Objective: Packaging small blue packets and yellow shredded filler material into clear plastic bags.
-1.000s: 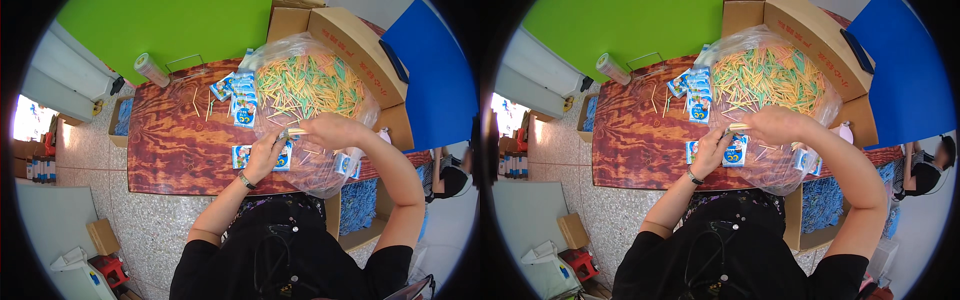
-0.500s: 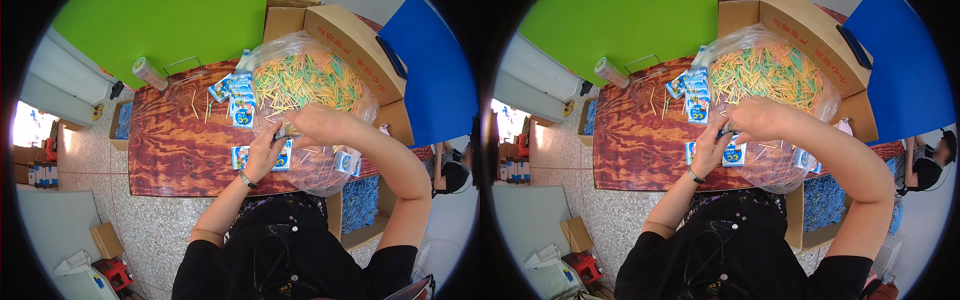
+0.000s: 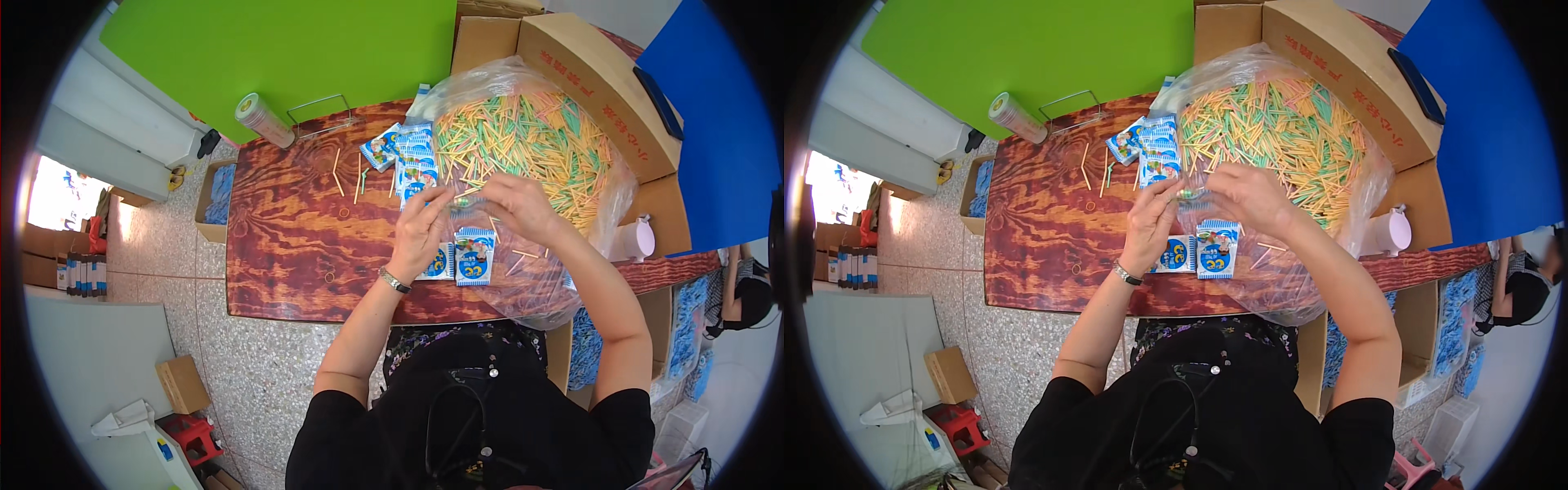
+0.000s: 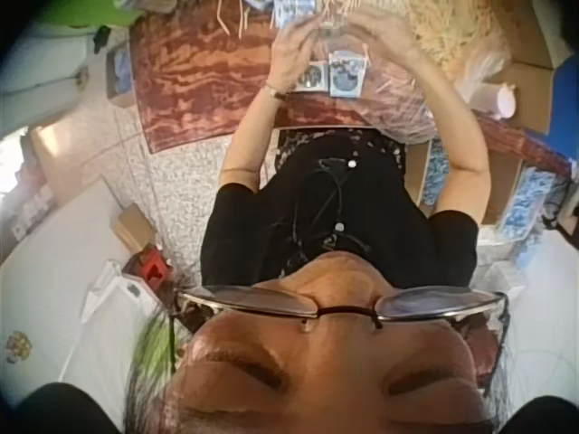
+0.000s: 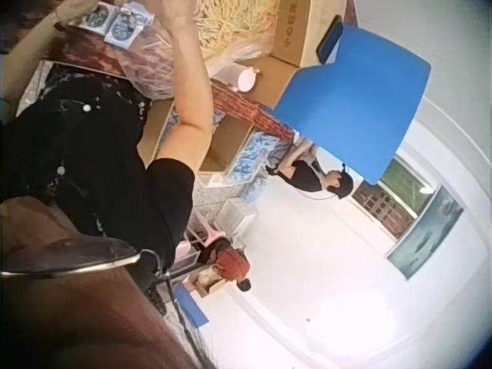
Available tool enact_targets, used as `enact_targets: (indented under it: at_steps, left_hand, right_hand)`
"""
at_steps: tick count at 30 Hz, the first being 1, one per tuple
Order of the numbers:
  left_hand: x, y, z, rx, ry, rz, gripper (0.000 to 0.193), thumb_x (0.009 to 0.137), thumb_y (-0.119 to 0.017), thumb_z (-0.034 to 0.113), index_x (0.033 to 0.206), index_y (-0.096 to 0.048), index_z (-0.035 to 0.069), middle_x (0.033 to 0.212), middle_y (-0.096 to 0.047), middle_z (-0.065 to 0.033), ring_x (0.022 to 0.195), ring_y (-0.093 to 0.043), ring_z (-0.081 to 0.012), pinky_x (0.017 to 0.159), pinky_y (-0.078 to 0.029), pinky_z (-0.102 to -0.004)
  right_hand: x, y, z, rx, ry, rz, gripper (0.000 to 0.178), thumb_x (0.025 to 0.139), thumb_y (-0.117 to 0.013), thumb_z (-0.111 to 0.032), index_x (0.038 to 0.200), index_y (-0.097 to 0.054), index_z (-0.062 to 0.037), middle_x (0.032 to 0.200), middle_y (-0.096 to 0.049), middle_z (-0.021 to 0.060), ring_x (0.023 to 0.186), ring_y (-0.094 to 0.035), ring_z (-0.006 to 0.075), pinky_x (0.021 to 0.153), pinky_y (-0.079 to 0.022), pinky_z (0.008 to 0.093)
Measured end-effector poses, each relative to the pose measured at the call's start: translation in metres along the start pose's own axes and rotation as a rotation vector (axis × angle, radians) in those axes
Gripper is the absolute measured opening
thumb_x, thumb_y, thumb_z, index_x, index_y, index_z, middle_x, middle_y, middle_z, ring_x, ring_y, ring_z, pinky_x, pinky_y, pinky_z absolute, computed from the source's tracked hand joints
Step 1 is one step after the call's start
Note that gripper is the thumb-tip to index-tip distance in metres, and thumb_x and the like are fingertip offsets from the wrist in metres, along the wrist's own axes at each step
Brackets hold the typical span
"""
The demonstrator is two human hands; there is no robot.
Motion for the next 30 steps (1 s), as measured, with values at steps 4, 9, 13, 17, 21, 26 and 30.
enact_targets:
  at_steps: [4, 9, 13, 17, 21, 26, 30]
  left_hand:
    - [-0.001, 0.009, -0.019, 0.228, -0.04, 0.034, 0.024, 0.089, -0.061, 0.006, 0.111, -0.069, 0.009, 0.1, -0.059, -0.0098, 0.096, -0.054, -0.0254, 0.082, -0.044, -0.0347]
    - [0.002, 0.015, -0.055, 0.11, 0.182, 0.036, 0.013, 0.088, -0.063, 0.008, 0.098, -0.069, 0.003, 0.081, -0.055, -0.0117, 0.073, -0.055, -0.0229, 0.065, -0.044, -0.0334]
    - [0.008, 0.018, -0.091, 0.224, 0.142, 0.038, 0.015, 0.087, -0.067, 0.013, 0.086, -0.065, -0.002, 0.074, -0.058, -0.012, 0.064, -0.058, -0.0218, 0.057, -0.044, -0.033]
    - [0.019, 0.016, -0.116, 0.301, 0.286, 0.069, 0.021, 0.08, -0.073, 0.018, 0.091, -0.064, 0.001, 0.07, -0.063, -0.0138, 0.062, -0.064, -0.0276, 0.057, -0.048, -0.0369]
    - [0.018, 0.016, -0.129, 0.251, 0.378, 0.057, 0.032, 0.079, -0.074, 0.018, 0.103, -0.061, 0.002, 0.078, -0.065, -0.0142, 0.069, -0.065, -0.0282, 0.062, -0.051, -0.0377]
    - [-0.004, 0.003, -0.088, 0.506, 0.078, 0.123, 0.032, 0.08, -0.071, 0.014, 0.108, -0.061, 0.004, 0.093, -0.063, -0.0153, 0.083, -0.062, -0.0327, 0.07, -0.05, -0.0396]
    - [-0.025, -0.012, -0.036, 0.47, -0.084, -0.018, 0.016, 0.081, -0.068, 0.011, 0.095, -0.065, 0.003, 0.086, -0.063, -0.013, 0.077, -0.062, -0.0317, 0.068, -0.05, -0.0405]
  right_hand:
    - [0.008, -0.033, 0.016, -0.083, -0.044, 0.059, 0.015, 0.079, -0.068, -0.015, 0.093, -0.064, -0.0114, 0.083, -0.059, 0.0061, 0.075, -0.062, 0.026, 0.061, -0.051, 0.0366]
    - [0.021, -0.079, 0.029, -0.119, -0.178, 0.033, 0.012, 0.084, -0.064, -0.022, 0.093, -0.063, -0.0134, 0.088, -0.062, 0.0059, 0.079, -0.065, 0.0269, 0.063, -0.053, 0.0386]
    - [0.017, -0.09, 0.042, -0.032, -0.296, -0.046, 0.02, 0.086, -0.063, -0.028, 0.098, -0.062, -0.0113, 0.097, -0.064, 0.0102, 0.088, -0.064, 0.032, 0.072, -0.052, 0.0445]
    - [-0.015, -0.069, 0.054, -0.102, -0.405, -0.286, 0.035, 0.081, -0.069, -0.036, 0.102, -0.06, -0.0098, 0.106, -0.062, 0.0134, 0.099, -0.061, 0.034, 0.08, -0.05, 0.0457]
    - [-0.04, -0.074, 0.049, -0.186, -0.4, -0.464, 0.037, 0.075, -0.074, -0.039, 0.093, -0.062, -0.0097, 0.102, -0.065, 0.0105, 0.096, -0.062, 0.0342, 0.078, -0.05, 0.0441]
    - [-0.05, -0.082, 0.059, -0.063, -0.47, -0.497, 0.023, 0.081, -0.07, -0.029, 0.086, -0.059, -0.0089, 0.095, -0.065, 0.0105, 0.094, -0.062, 0.0317, 0.076, -0.05, 0.0424]
    - [-0.062, -0.089, 0.06, -0.176, -0.313, -0.374, 0.016, 0.083, -0.065, -0.023, 0.085, -0.059, -0.0084, 0.095, -0.064, 0.01, 0.094, -0.061, 0.0304, 0.077, -0.05, 0.042]
Point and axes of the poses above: each hand's wrist, its own x-axis towards the middle knuckle, its own y-axis out of the back of the hand, z = x × y, the point moved 1 cm from there along x, towards the middle knuckle
